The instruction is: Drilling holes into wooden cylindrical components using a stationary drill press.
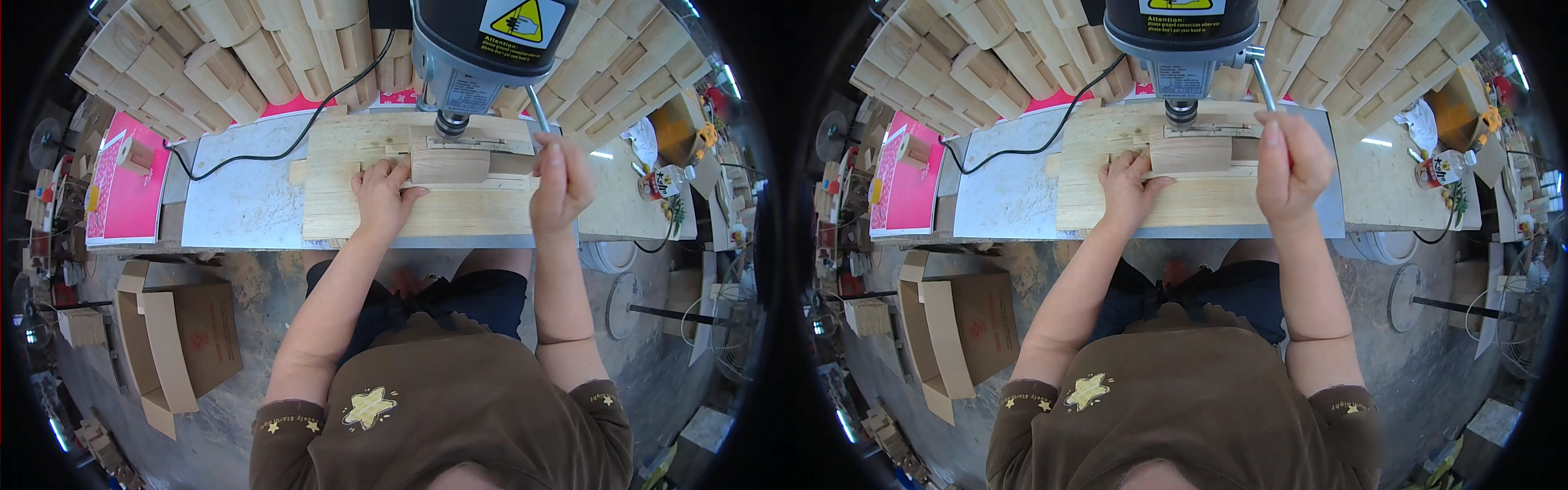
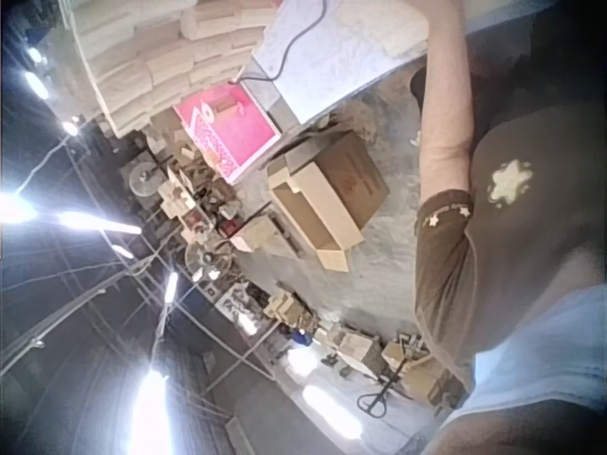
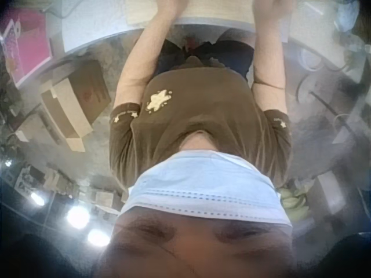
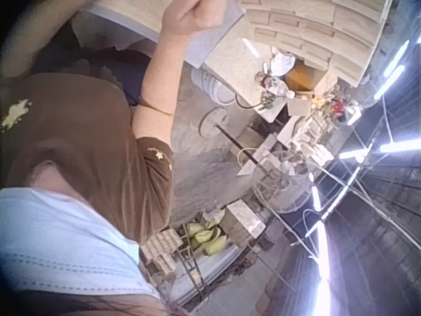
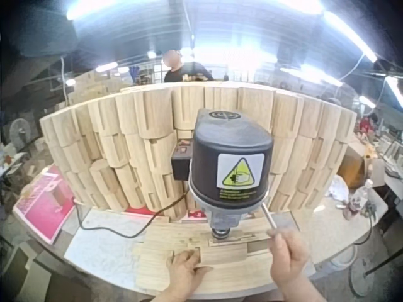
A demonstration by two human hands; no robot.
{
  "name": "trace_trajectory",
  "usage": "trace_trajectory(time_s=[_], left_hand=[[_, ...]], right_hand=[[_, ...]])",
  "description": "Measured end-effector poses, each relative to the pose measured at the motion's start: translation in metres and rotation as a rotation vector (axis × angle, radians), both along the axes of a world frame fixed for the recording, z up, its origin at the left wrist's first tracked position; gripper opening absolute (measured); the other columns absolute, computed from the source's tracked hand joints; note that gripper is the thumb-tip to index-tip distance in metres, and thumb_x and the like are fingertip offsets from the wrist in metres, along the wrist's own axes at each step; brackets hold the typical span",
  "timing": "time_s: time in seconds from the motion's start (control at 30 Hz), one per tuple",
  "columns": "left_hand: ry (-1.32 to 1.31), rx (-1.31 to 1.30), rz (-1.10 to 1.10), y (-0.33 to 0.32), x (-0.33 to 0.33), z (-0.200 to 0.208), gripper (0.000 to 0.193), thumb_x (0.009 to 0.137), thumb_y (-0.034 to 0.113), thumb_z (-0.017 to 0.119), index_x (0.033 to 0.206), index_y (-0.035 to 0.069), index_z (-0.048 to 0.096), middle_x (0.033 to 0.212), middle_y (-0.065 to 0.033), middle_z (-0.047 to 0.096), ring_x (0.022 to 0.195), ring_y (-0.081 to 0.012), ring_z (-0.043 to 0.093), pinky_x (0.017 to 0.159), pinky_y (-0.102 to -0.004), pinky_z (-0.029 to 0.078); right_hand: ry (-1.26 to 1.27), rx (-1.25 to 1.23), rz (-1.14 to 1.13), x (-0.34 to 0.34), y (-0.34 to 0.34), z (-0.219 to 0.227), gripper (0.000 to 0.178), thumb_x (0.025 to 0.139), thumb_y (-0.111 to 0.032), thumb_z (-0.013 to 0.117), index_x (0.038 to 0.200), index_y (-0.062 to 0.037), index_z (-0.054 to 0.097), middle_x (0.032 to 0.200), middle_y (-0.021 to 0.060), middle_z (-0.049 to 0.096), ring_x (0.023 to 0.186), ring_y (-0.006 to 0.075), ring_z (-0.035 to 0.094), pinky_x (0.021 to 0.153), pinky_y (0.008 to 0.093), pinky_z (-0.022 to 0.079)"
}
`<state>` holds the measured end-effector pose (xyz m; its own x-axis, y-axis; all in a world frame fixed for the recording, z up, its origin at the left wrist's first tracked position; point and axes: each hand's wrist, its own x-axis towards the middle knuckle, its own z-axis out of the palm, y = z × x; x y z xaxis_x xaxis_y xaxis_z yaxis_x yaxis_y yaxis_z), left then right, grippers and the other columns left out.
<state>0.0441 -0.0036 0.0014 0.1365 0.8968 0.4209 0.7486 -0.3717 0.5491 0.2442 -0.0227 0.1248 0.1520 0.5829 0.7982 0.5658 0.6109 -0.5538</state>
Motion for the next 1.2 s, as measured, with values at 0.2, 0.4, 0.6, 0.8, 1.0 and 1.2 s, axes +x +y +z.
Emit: trace_trajectory(time_s=[0.2, 0.4, 0.6, 0.8, 1.0, 1.2], left_hand=[[0.018, 0.019, 0.047, -0.001, -0.002, 0.0, 0.052, 0.062, 0.027, 0.076, 0.11, 0.014, 0.062, 0.087, -0.0067, 0.055, 0.089, -0.0257, 0.053, 0.084, -0.0424, 0.031], [-0.001, 0.019, 0.032, -0.005, 0.002, 0.0, 0.053, 0.06, 0.026, 0.076, 0.11, 0.013, 0.062, 0.092, -0.0073, 0.057, 0.091, -0.0269, 0.053, 0.084, -0.0428, 0.031], [-0.035, -0.003, 0.029, -0.008, -0.002, -0.002, 0.051, 0.064, 0.027, 0.075, 0.11, 0.012, 0.06, 0.092, -0.0075, 0.057, 0.093, -0.0281, 0.053, 0.088, -0.0472, 0.03], [-0.072, -0.086, 0.079, -0.005, -0.002, -0.003, 0.053, 0.06, 0.035, 0.078, 0.106, 0.014, 0.063, 0.094, -0.0059, 0.058, 0.097, -0.0269, 0.053, 0.09, -0.0501, 0.029], [-0.208, -0.226, 0.06, 0.001, 0.009, 0.01, 0.055, 0.054, 0.035, 0.081, 0.101, 0.014, 0.064, 0.092, -0.0025, 0.056, 0.099, -0.0229, 0.05, 0.092, -0.0475, 0.026], [-0.308, -0.064, 0.083, 0.004, 0.013, -0.007, 0.052, 0.052, 0.027, 0.082, 0.098, 0.012, 0.063, 0.097, -0.0035, 0.054, 0.1, -0.0222, 0.049, 0.093, -0.0455, 0.024]], right_hand=[[-0.009, 0.136, 0.12, -0.002, 0.019, -0.048, 0.011, 0.081, 0.0, 0.05, 0.085, 0.0021, 0.06, 0.064, 0.008, 0.054, 0.056, 0.0183, 0.049, 0.054, 0.0275, 0.038], [-0.063, 0.136, 0.096, 0.001, 0.015, -0.053, 0.01, 0.08, 0.0, 0.05, 0.084, 0.0014, 0.058, 0.067, 0.0094, 0.055, 0.06, 0.0215, 0.051, 0.057, 0.0305, 0.04], [-0.041, 0.13, -0.005, 0.004, 0.007, 0.012, 0.014, 0.084, -0.002, 0.049, 0.073, 0.0014, 0.056, 0.062, 0.0086, 0.051, 0.054, 0.019, 0.047, 0.051, 0.0309, 0.038], [-0.127, -0.114, -0.165, 0.004, 0.085, 0.107, 0.03, 0.09, -0.025, 0.053, 0.075, 0.001, 0.056, 0.058, 0.0065, 0.046, 0.058, 0.0144, 0.046, 0.056, 0.0316, 0.039], [-0.017, -0.107, 0.002, 0.042, 0.136, 0.079, 0.03, 0.09, -0.024, 0.053, 0.108, -0.0006, 0.058, 0.085, 0.0083, 0.06, 0.074, 0.0159, 0.054, 0.067, 0.03, 0.044], [-0.508, -0.601, 0.28, 0.07, 0.064, -0.026, 0.039, 0.081, -0.01, 0.062, 0.118, -0.0029, 0.052, 0.108, 0.0122, 0.059, 0.101, 0.0249, 0.054, 0.086, 0.0337, 0.041]])
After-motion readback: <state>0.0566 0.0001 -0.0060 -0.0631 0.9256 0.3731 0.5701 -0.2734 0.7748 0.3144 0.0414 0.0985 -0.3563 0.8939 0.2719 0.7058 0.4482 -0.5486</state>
